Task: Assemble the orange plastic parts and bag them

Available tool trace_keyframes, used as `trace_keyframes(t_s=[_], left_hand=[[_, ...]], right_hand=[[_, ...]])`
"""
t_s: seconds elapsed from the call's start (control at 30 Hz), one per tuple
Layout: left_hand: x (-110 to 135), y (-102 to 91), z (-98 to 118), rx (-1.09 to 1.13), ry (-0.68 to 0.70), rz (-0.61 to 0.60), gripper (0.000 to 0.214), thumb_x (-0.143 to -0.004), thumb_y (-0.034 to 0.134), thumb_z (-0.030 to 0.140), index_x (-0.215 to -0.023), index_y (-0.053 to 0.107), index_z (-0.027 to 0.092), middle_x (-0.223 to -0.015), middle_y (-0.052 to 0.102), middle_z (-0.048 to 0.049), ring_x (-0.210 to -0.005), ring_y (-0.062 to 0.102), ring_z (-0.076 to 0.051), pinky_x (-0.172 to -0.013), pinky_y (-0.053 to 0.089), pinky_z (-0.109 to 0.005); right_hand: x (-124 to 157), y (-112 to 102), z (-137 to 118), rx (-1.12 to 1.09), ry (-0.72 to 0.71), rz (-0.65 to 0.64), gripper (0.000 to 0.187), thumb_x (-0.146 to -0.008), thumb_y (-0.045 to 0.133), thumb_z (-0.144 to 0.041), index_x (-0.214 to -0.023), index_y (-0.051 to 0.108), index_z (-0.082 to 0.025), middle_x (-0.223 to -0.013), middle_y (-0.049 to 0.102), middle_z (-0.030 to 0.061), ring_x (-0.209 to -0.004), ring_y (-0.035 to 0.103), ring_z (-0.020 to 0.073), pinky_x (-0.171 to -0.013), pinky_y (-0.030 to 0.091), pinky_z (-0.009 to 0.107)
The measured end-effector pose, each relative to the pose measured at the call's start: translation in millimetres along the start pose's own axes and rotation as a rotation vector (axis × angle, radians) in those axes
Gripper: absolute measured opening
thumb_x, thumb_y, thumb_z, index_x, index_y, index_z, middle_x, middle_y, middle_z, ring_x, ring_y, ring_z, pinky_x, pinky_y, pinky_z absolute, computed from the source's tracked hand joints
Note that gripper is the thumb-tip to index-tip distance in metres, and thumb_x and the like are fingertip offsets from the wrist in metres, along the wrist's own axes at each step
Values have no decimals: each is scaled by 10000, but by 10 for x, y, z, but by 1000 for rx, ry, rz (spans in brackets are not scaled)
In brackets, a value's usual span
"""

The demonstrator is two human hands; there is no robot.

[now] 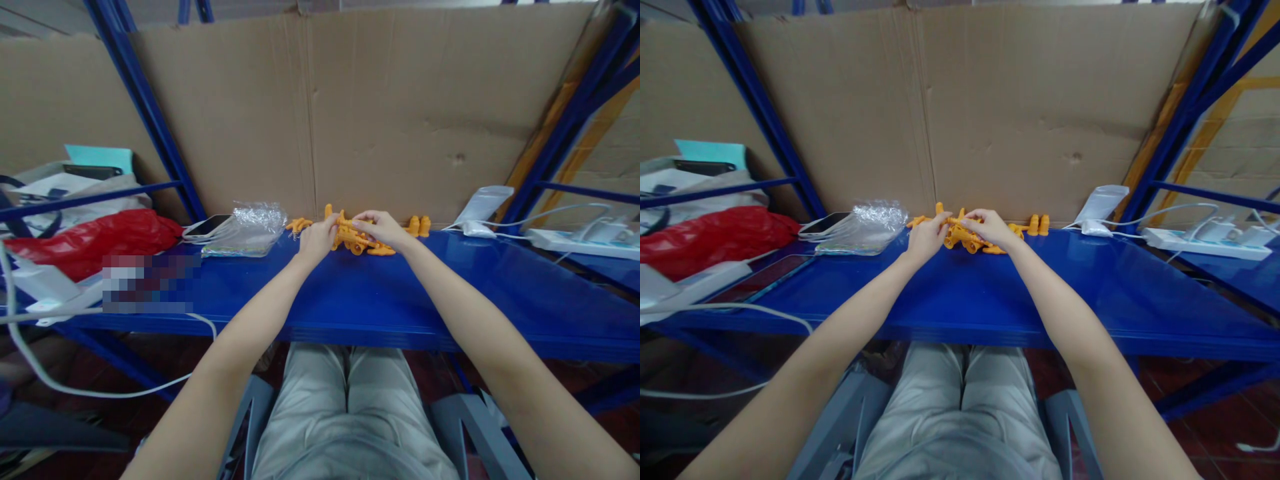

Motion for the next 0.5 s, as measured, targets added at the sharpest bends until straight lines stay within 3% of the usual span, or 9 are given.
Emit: trace_keyframes(t_s=[0.23, 0.5], left_hand=[[-9, 33, -75, 22, 1, 76, 344, -980, 471, 246, -1295, 608, 237, -1194, 661, -115, -1028, 689, -258, -852, 534, -341], [-96, 227, -194, 211, 160, 231, 374, -909, 507, 120, -1262, 580, 219, -1147, 632, -98, -1075, 651, -250, -947, 520, -390]], right_hand=[[-15, -2, 75, 50, 57, 10, 167, -848, 742, -281, -931, 658, -163, -592, 596, -46, -486, 523, 81, -482, 446, 191], [-26, -64, 120, 15, 124, 3, 299, -903, 674, -437, -783, 579, -180, -550, 562, -34, -472, 534, 87, -468, 441, 193]])
Point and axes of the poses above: each hand's wrist, its own x-axis away from the middle knuckle, its own y-axis out of the palm, z = x × y, the point moved 2 cm from there along -x, towards the middle knuckle
